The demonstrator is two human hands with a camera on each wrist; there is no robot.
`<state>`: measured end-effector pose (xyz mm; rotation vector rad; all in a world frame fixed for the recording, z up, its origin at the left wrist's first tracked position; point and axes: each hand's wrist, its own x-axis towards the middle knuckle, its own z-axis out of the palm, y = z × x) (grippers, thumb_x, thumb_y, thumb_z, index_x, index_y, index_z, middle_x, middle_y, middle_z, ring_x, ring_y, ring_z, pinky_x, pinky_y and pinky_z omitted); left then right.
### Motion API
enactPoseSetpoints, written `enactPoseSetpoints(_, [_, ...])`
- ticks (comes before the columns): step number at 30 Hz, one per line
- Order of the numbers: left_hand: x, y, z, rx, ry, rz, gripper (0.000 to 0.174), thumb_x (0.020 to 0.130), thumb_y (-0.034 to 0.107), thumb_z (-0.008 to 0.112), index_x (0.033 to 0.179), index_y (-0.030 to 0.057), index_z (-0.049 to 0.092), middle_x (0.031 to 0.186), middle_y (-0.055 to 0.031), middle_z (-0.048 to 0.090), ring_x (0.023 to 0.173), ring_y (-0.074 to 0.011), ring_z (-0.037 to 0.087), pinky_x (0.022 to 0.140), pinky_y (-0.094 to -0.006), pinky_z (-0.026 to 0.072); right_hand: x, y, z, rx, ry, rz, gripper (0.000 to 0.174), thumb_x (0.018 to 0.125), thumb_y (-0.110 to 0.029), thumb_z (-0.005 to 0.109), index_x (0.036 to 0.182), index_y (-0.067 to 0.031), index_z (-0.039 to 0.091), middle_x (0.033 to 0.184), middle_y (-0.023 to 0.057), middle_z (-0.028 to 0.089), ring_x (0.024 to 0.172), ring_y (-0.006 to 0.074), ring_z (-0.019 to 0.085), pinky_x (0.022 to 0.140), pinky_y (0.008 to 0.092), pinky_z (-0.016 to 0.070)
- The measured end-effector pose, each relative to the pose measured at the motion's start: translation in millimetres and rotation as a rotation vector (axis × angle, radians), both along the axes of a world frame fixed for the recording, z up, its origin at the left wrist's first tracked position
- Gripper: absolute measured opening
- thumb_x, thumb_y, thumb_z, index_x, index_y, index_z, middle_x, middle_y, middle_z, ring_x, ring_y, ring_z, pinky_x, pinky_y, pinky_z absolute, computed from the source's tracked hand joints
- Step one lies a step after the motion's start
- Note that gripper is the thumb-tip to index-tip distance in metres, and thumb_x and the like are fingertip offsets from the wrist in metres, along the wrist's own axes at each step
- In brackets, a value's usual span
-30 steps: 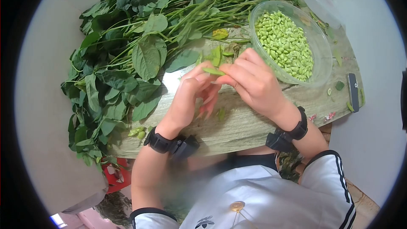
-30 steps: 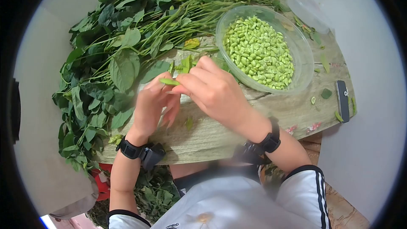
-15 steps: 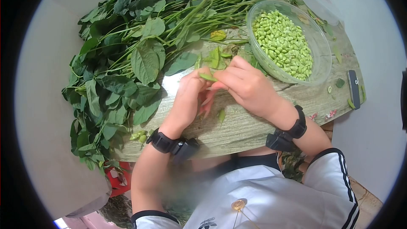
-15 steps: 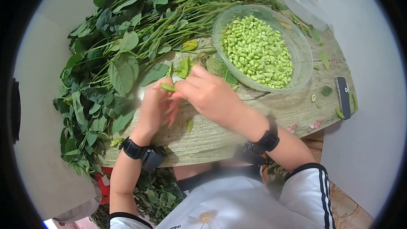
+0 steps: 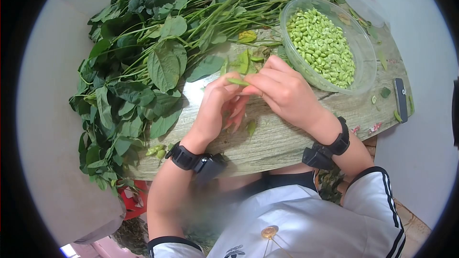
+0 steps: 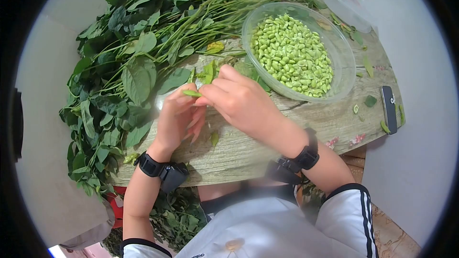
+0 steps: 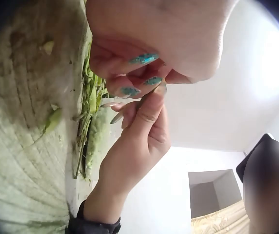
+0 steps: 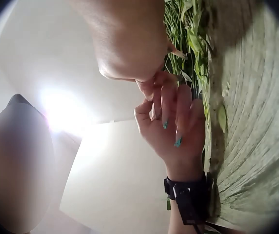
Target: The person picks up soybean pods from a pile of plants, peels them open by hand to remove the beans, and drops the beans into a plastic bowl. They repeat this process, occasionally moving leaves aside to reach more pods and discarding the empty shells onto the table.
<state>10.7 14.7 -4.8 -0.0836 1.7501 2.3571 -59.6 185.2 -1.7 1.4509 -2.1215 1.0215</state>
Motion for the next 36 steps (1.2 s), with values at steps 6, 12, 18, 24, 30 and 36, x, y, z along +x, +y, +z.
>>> enactPoseSetpoints(6, [-1,1,0,-0.010,-0.024,0.010,0.026,0.088,0.034,0.044,0.086,0.0091,0.046,0.059,-0.0011,0.040,0.042,-0.0139,0.042,0.035,-0.0244,0.0295,1,1,1,0.003,-0.027,0.023,0.011,0.082,-0.012,0.069,0.086,-0.0047,0.061,0.070,0.0057,0.053,0.073,0.0235,0.051,0.062,0.0351,0.0452])
enactPoseSetpoints(12, [0,6,-1,0.001,0.003,0.035,0.037,0.096,0.044,0.040,0.087,0.0091,0.048,0.058,-0.0011,0.040,0.041,-0.0134,0.041,0.034,-0.0240,0.0280,1,2,2,0.014,-0.002,0.000,0.012,0.082,-0.013,0.069,0.087,-0.0045,0.061,0.071,0.0060,0.053,0.074,0.0235,0.050,0.062,0.0350,0.0453])
enactPoseSetpoints(18, [-8,5,-3,-0.014,-0.065,0.120,0.045,0.099,0.051,0.041,0.089,0.0078,0.049,0.057,-0.0030,0.046,0.038,-0.0124,0.043,0.032,-0.0235,0.0301,-1,-1,-2,0.038,0.044,-0.065,0.016,0.083,-0.014,0.068,0.091,-0.0020,0.062,0.075,0.0070,0.053,0.077,0.0239,0.052,0.066,0.0341,0.0466])
enactPoseSetpoints(24, [-8,3,-6,-0.015,-0.087,0.100,0.043,0.101,0.047,0.043,0.090,0.0065,0.051,0.056,-0.0016,0.048,0.038,-0.0086,0.043,0.033,-0.0215,0.0335,2,-1,-2,0.094,0.056,-0.071,0.017,0.084,-0.014,0.067,0.091,-0.0013,0.061,0.078,0.0071,0.054,0.079,0.0248,0.054,0.070,0.0353,0.0470])
enactPoseSetpoints(30, [-5,5,1,-0.144,0.067,0.101,0.041,0.102,0.044,0.041,0.090,0.0055,0.048,0.059,-0.0017,0.046,0.041,-0.0069,0.041,0.033,-0.0215,0.0353,5,0,-3,0.038,-0.145,-0.034,0.014,0.083,-0.005,0.065,0.096,0.0003,0.061,0.081,0.0128,0.056,0.075,0.0313,0.052,0.066,0.0392,0.0441])
enactPoseSetpoints(36, [2,9,-3,-0.137,0.153,0.136,0.033,0.104,0.032,0.044,0.093,0.0032,0.055,0.058,0.0030,0.045,0.043,-0.0038,0.039,0.038,-0.0201,0.0345,15,-3,1,-0.056,-0.753,0.019,0.027,0.099,-0.025,0.053,0.088,0.0004,0.057,0.058,0.0086,0.046,0.050,0.0185,0.047,0.050,0.0332,0.0399])
